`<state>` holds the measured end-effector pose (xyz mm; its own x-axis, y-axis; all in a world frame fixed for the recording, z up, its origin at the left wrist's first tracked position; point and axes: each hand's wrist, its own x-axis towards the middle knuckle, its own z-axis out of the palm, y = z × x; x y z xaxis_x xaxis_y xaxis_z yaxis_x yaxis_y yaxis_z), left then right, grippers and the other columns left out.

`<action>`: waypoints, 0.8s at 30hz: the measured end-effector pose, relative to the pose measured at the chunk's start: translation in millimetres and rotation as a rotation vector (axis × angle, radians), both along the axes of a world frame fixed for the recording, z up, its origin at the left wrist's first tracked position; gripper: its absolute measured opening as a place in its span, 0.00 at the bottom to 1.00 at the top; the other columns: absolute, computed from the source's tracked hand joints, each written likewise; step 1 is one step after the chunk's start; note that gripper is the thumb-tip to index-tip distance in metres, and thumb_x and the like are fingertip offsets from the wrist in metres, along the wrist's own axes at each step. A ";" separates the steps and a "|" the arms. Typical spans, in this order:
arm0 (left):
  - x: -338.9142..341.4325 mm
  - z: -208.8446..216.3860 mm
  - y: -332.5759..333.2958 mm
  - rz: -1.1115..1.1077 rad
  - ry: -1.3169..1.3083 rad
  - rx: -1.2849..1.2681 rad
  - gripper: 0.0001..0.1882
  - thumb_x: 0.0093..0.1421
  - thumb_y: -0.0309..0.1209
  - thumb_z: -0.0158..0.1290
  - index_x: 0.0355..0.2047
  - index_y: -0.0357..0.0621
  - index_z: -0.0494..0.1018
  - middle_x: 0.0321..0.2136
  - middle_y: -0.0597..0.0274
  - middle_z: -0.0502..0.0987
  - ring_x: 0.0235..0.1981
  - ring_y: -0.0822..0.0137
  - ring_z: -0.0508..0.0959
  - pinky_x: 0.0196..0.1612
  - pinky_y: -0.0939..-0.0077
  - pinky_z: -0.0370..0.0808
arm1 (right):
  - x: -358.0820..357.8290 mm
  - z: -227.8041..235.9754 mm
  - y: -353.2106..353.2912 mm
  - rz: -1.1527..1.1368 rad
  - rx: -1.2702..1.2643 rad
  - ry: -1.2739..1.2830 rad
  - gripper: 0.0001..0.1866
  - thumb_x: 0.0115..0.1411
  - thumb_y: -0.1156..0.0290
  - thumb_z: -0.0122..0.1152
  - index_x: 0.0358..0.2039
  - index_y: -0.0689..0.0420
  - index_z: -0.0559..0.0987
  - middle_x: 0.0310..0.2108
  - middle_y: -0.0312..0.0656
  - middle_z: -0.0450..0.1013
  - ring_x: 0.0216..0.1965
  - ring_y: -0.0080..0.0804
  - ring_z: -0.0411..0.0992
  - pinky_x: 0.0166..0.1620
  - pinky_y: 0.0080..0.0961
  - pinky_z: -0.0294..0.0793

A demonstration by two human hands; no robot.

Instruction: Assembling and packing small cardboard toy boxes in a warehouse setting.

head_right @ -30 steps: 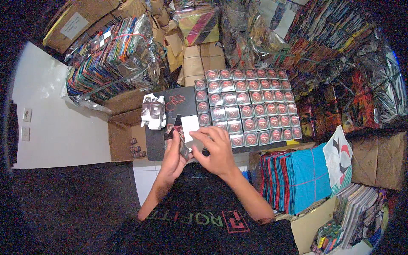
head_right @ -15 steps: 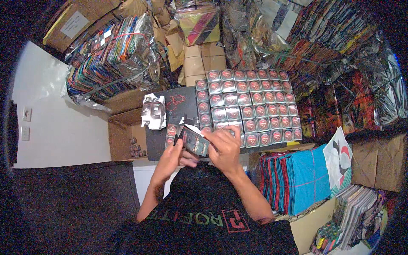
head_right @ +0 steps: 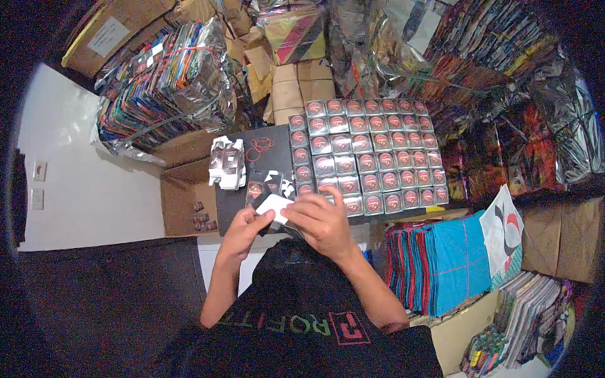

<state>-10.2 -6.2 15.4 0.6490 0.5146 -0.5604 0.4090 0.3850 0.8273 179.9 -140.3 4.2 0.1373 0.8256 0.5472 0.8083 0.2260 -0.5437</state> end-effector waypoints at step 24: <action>0.6 9.6 -16.2 0.130 -0.566 -0.461 0.28 0.68 0.31 0.52 0.64 0.23 0.65 0.58 0.38 0.77 0.57 0.49 0.80 0.62 0.53 0.75 | -2.1 6.5 -6.1 -0.072 -0.034 0.928 0.06 0.64 0.80 0.64 0.41 0.63 0.77 0.42 0.44 0.79 0.46 0.28 0.80 0.50 0.27 0.79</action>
